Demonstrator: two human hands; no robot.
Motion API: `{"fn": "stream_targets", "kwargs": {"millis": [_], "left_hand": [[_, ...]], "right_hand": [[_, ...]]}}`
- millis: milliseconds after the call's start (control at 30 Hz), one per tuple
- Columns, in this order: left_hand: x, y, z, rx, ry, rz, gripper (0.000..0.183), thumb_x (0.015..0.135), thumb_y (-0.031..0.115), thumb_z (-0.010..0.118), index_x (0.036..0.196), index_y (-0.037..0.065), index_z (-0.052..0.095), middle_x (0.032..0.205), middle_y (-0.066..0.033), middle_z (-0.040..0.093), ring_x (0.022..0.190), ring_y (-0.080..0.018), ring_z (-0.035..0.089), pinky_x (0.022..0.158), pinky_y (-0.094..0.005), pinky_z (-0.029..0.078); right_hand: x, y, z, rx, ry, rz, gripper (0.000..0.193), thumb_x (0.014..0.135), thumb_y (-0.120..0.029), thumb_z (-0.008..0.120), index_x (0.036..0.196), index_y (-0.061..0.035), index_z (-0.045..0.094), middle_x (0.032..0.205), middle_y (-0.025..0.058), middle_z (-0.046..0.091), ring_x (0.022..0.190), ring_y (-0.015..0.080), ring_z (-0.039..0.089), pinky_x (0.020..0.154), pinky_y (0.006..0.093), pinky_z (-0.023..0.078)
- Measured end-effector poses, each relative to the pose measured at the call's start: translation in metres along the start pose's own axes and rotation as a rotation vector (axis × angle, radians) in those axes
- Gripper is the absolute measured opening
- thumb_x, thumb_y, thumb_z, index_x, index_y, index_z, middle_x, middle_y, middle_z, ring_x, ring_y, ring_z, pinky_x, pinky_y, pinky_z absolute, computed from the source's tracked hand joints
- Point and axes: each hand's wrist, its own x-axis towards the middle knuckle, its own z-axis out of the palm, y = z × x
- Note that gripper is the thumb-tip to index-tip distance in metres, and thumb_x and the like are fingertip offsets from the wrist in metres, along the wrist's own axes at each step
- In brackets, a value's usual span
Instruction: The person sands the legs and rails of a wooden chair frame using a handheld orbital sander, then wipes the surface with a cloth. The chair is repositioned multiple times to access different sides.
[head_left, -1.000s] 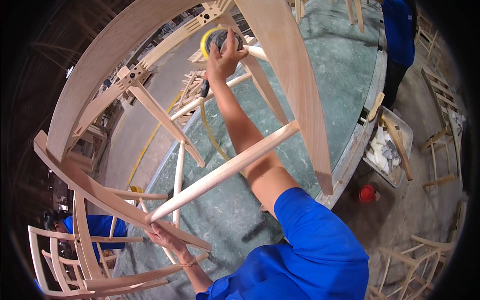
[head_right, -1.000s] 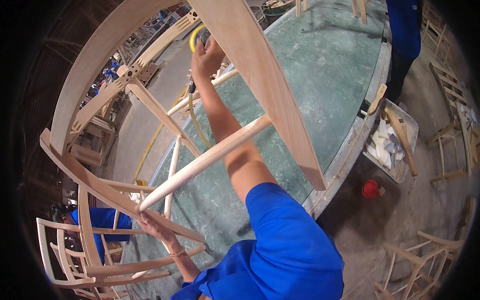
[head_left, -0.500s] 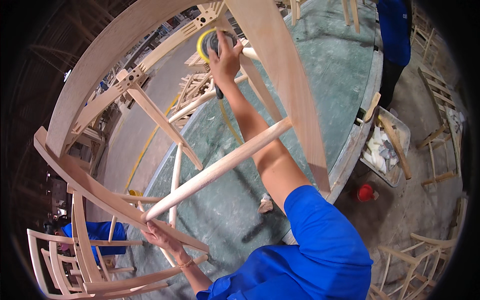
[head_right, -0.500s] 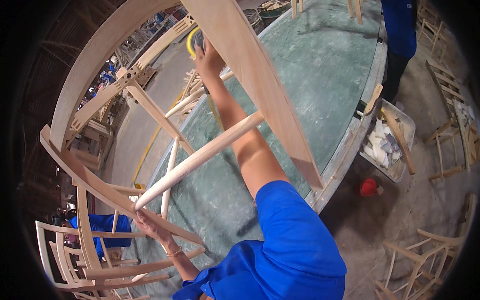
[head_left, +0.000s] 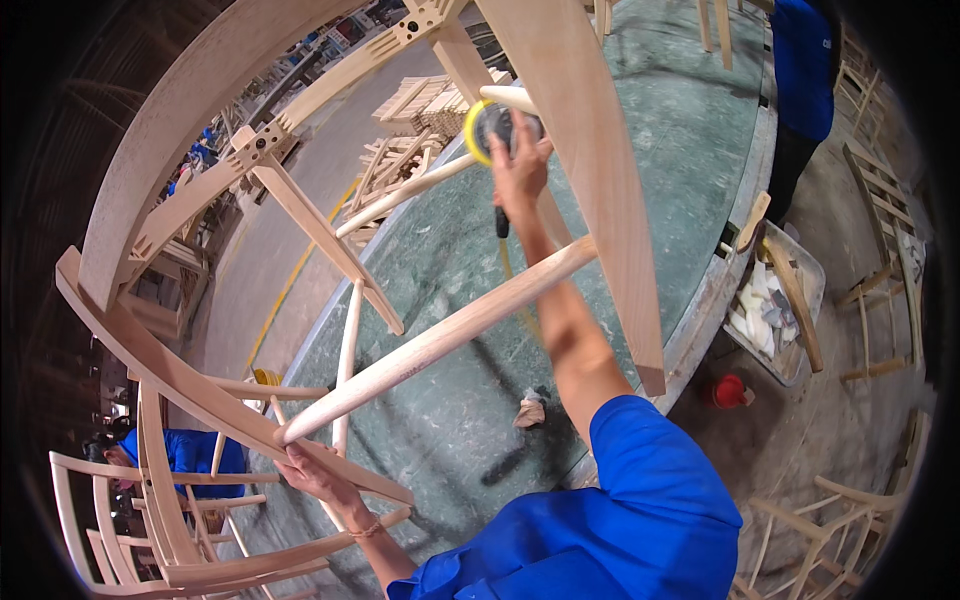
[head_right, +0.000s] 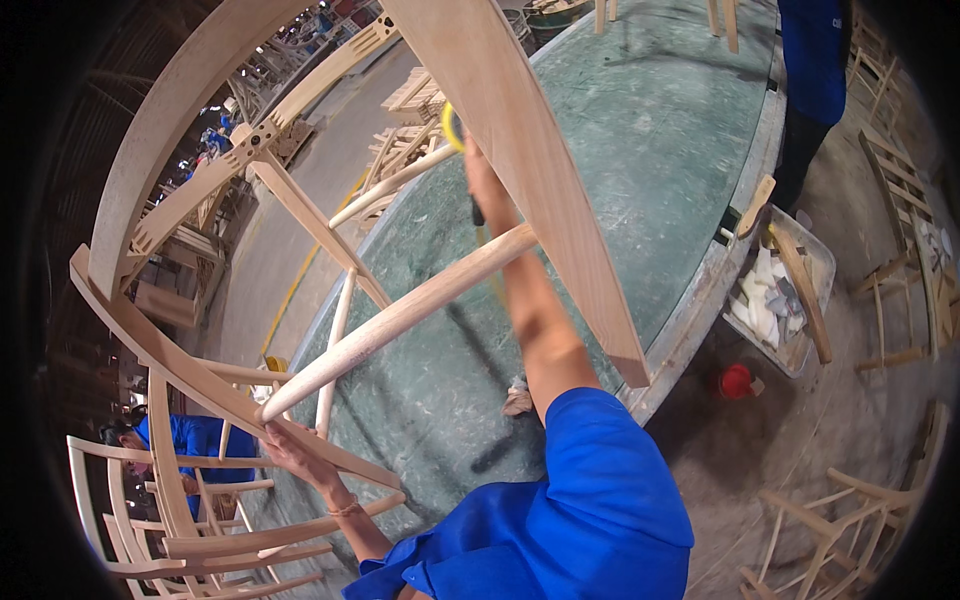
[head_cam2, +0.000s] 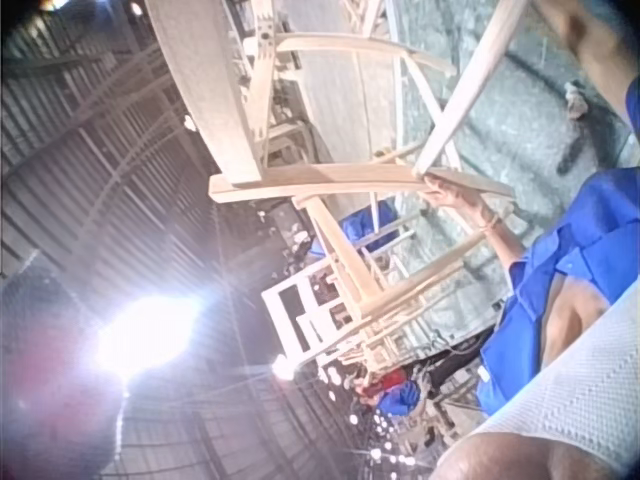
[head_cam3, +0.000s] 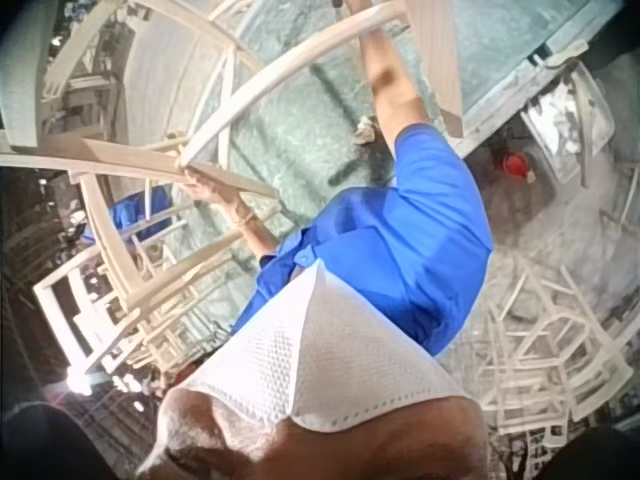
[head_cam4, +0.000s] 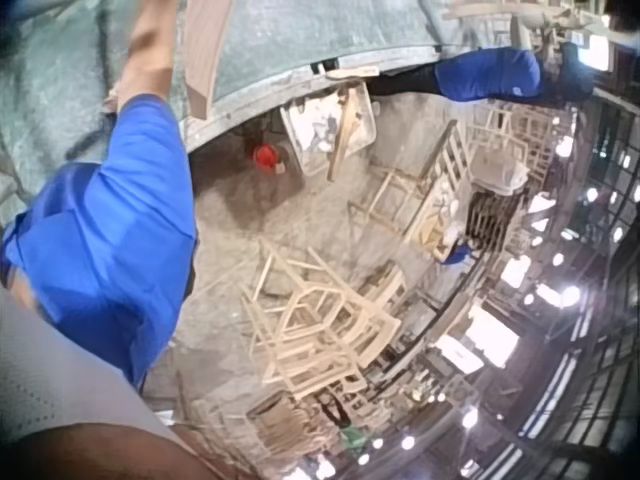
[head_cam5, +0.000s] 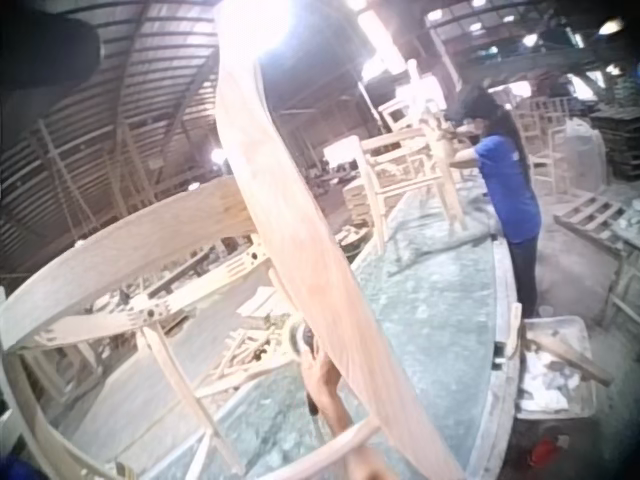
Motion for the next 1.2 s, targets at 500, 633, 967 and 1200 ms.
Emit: {"fn": "stream_targets", "kwargs": {"millis": [500, 633, 967, 1200], "left_hand": [[0.011, 0.004, 0.007, -0.027, 0.024, 0.015, 0.051, 0.095, 0.054, 0.050, 0.112, 0.005, 0.051, 0.066, 0.0009, 0.046, 0.056, -0.0061, 0.048, 0.048, -0.0201, 0.039], [0.021, 0.006, 0.010, -0.080, 0.013, -0.038, 0.041, 0.098, 0.043, 0.049, 0.112, 0.005, 0.052, 0.067, 0.0008, 0.048, 0.056, -0.0057, 0.049, 0.048, -0.0205, 0.040], [0.051, 0.027, 0.030, -0.026, -0.001, 0.025, 0.025, 0.093, 0.024, 0.061, 0.109, 0.005, 0.059, 0.075, 0.0016, 0.053, 0.060, -0.0059, 0.051, 0.051, -0.0221, 0.043], [0.056, 0.040, 0.039, -0.061, -0.031, -0.004, 0.024, 0.092, 0.024, 0.065, 0.103, 0.004, 0.059, 0.068, 0.0016, 0.052, 0.055, -0.0060, 0.049, 0.047, -0.0230, 0.040]], "right_hand": [[0.007, 0.008, -0.012, -0.003, -0.191, -0.236, 0.064, 0.076, -0.021, 0.076, 0.135, -0.0203, 0.053, 0.119, 0.0197, 0.055, 0.117, 0.0369, 0.046, 0.098, 0.0406, 0.042], [-0.036, 0.007, -0.040, -0.054, -0.391, -0.259, 0.074, 0.073, -0.022, 0.078, 0.140, -0.0201, 0.046, 0.119, 0.0167, 0.057, 0.108, 0.0351, 0.054, 0.097, 0.0410, 0.042], [-0.189, 0.025, -0.185, -0.550, -1.085, 0.137, 0.074, 0.075, -0.017, 0.074, 0.141, -0.0294, 0.042, 0.127, 0.0197, 0.047, 0.109, 0.0392, 0.057, 0.087, 0.0454, 0.049], [-0.198, 0.057, -0.229, -0.629, -0.991, 0.035, 0.076, 0.071, -0.017, 0.076, 0.139, -0.0284, 0.044, 0.128, 0.0203, 0.046, 0.105, 0.0403, 0.059, 0.085, 0.0458, 0.052]]}}
